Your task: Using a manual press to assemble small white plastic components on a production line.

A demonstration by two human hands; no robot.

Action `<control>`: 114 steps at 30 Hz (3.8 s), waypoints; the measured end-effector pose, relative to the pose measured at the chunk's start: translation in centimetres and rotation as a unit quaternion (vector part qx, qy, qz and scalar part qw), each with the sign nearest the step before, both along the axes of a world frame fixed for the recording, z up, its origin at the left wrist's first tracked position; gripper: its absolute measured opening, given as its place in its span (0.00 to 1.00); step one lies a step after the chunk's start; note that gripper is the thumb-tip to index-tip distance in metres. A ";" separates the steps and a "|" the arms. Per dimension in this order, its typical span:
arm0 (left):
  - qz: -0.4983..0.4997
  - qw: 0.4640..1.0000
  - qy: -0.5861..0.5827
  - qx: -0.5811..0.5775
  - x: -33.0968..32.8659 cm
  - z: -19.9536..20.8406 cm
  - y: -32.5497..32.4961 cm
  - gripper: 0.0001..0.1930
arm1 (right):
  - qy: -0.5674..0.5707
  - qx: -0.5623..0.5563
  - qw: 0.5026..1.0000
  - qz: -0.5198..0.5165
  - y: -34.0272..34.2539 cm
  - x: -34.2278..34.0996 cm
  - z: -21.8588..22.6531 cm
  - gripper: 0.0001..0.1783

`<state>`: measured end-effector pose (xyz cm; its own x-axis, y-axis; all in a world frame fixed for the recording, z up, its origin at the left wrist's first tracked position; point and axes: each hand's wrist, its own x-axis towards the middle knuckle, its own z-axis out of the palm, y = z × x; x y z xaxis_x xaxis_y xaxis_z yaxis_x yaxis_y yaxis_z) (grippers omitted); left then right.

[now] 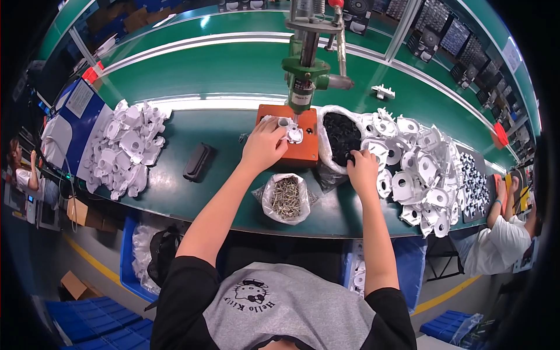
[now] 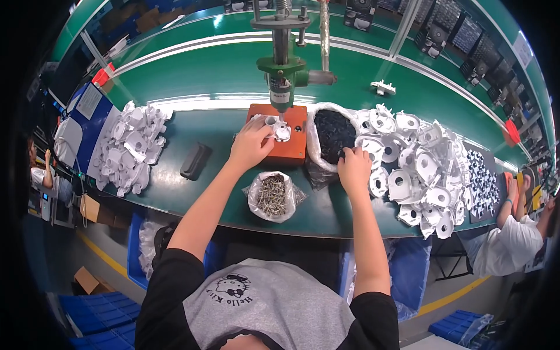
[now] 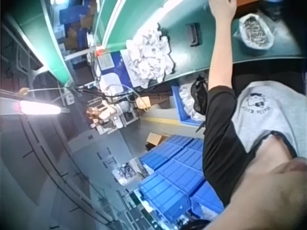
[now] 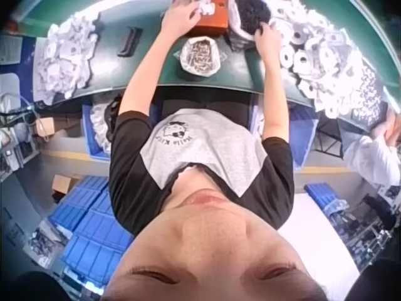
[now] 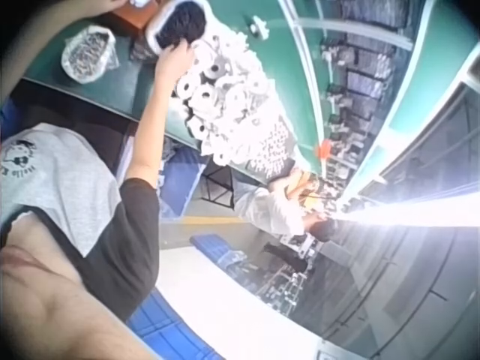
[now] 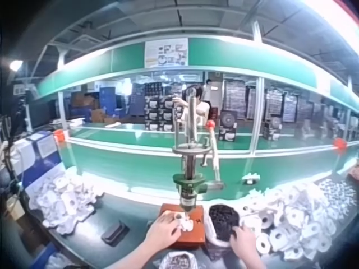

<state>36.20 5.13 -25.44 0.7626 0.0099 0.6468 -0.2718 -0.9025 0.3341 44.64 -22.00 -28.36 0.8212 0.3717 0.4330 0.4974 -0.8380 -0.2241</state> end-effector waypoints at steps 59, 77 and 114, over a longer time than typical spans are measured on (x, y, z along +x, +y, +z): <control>0.004 1.000 -0.013 0.005 0.4 -0.6 0.2 0.09 | -0.094 0.127 0.955 0.250 11.4 -1.1 4.1 0.07; 0.021 0.999 -0.026 0.005 0.4 -1.0 0.2 0.08 | -0.062 -0.050 0.947 0.310 9.6 -8.9 3.4 0.04; 0.024 0.999 -0.021 0.003 0.2 -0.8 0.3 0.09 | 0.409 0.327 0.821 0.229 8.9 0.8 5.4 0.15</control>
